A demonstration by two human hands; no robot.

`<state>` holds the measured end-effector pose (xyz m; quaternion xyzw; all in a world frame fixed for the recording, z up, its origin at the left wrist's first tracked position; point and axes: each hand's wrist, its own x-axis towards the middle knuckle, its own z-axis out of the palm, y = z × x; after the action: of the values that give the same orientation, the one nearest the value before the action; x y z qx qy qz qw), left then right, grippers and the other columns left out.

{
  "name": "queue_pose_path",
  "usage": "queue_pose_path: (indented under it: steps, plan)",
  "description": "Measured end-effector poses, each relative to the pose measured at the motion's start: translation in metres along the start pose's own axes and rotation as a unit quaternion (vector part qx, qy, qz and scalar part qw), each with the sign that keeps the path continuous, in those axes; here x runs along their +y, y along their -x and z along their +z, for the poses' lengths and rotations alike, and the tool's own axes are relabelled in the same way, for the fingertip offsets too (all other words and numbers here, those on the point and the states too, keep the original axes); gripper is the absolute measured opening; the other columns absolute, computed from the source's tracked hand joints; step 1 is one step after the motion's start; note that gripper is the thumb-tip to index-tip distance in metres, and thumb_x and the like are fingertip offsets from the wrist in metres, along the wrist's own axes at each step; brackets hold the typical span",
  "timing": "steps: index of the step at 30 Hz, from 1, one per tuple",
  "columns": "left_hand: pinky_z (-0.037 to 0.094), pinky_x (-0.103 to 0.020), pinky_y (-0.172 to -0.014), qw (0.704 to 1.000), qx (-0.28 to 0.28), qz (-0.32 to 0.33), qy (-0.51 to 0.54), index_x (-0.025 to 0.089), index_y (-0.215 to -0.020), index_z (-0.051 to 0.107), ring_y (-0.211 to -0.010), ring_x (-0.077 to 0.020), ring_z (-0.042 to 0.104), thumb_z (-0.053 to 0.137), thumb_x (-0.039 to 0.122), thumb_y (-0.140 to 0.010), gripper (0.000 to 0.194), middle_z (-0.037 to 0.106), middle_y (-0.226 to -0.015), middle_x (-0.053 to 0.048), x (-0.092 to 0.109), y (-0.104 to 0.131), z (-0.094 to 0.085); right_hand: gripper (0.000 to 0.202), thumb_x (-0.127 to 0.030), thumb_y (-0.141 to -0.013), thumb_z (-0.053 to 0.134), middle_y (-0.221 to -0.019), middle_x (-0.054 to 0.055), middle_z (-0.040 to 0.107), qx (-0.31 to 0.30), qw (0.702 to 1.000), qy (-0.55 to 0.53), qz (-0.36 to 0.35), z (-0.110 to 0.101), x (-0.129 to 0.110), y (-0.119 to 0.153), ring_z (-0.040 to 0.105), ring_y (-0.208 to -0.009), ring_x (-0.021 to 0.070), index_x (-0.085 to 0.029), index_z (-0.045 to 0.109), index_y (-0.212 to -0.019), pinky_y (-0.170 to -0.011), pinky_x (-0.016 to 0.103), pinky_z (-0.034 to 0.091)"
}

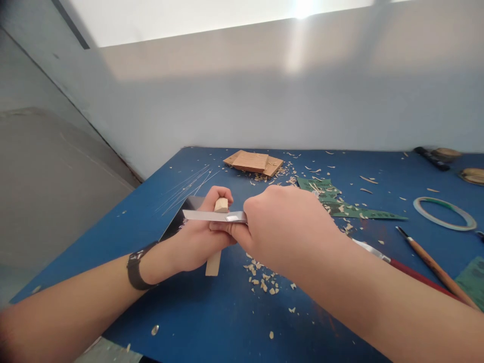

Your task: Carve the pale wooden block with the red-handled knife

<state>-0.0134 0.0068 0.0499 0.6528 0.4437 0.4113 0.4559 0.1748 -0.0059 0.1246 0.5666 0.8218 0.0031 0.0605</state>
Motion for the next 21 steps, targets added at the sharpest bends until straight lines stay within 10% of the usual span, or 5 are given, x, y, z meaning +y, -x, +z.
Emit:
queue_pose_path:
  steps: [21]
  plan:
    - [0.046,-0.030,-0.068,0.996,-0.037,-0.059,0.047,0.028,-0.103,0.051,-0.082,-0.0179,0.052,0.084,0.015,-0.066,0.052,0.050,-0.092,0.004,0.0022,-0.0021,-0.0007,0.060,-0.065,-0.109,0.042,-0.063,0.006,0.058,-0.011,1.000,-0.015,0.024,-0.0028,-0.0010,0.0000,0.052,-0.056,0.0234,-0.029,0.057,-0.064,-0.051,0.036,0.032]
